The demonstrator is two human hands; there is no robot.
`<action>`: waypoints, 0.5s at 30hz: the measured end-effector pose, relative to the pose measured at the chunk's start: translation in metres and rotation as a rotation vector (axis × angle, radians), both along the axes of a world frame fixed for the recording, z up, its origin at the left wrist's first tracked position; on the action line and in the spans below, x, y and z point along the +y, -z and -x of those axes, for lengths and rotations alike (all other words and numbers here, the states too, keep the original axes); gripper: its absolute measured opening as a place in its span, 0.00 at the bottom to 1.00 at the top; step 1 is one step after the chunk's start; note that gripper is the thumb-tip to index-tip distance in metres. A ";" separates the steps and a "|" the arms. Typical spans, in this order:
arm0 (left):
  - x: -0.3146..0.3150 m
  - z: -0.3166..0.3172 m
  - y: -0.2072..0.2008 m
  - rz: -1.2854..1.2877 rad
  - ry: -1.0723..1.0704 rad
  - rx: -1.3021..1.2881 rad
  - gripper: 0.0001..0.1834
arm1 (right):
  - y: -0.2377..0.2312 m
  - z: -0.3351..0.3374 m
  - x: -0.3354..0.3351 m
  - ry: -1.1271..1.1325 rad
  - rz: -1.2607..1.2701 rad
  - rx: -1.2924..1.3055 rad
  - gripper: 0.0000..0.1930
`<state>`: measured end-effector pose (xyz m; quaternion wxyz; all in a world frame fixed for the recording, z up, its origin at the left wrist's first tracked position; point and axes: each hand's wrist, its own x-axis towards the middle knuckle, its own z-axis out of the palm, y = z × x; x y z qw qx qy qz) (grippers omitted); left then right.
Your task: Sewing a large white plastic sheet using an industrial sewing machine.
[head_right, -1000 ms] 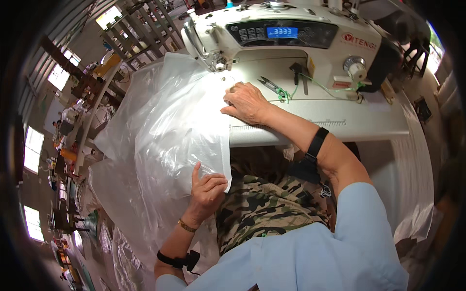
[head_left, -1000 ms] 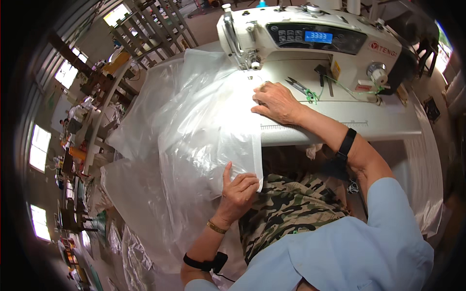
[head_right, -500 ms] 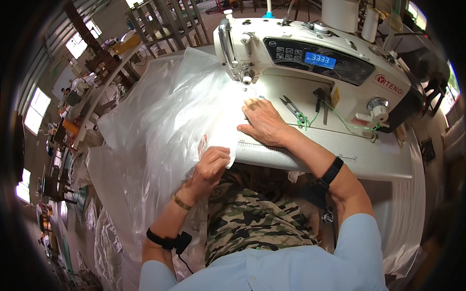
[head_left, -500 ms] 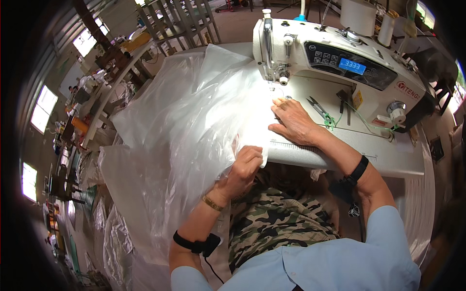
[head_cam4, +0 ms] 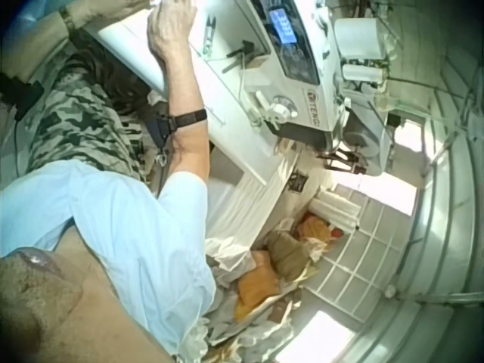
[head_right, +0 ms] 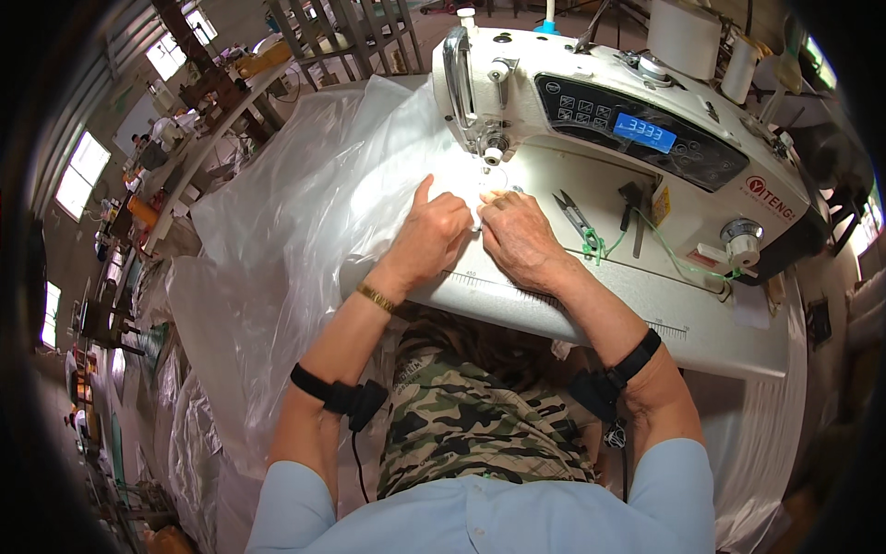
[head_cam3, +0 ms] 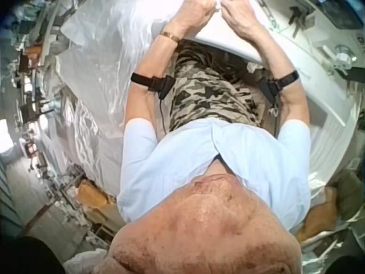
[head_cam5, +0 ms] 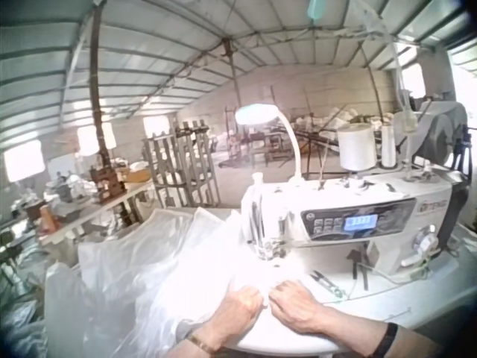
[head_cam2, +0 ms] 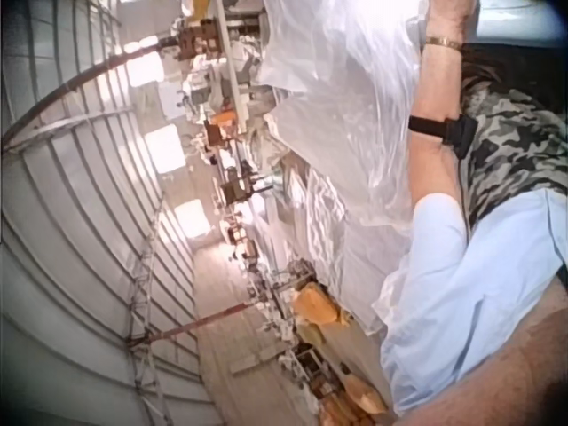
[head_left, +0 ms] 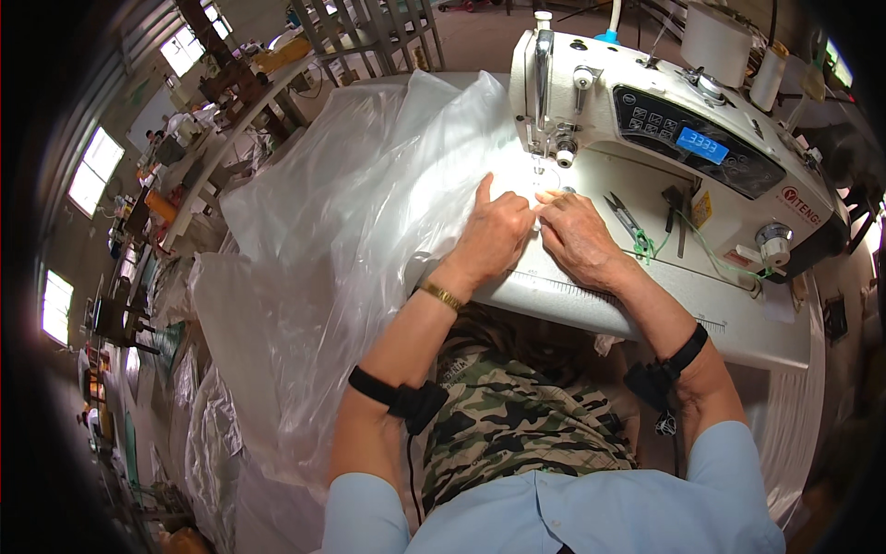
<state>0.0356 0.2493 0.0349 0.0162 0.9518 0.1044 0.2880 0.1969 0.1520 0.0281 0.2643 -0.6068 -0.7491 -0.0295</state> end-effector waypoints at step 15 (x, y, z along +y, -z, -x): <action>0.034 -0.007 0.012 0.331 0.064 -0.133 0.05 | -0.002 0.000 0.018 0.149 -0.064 0.093 0.09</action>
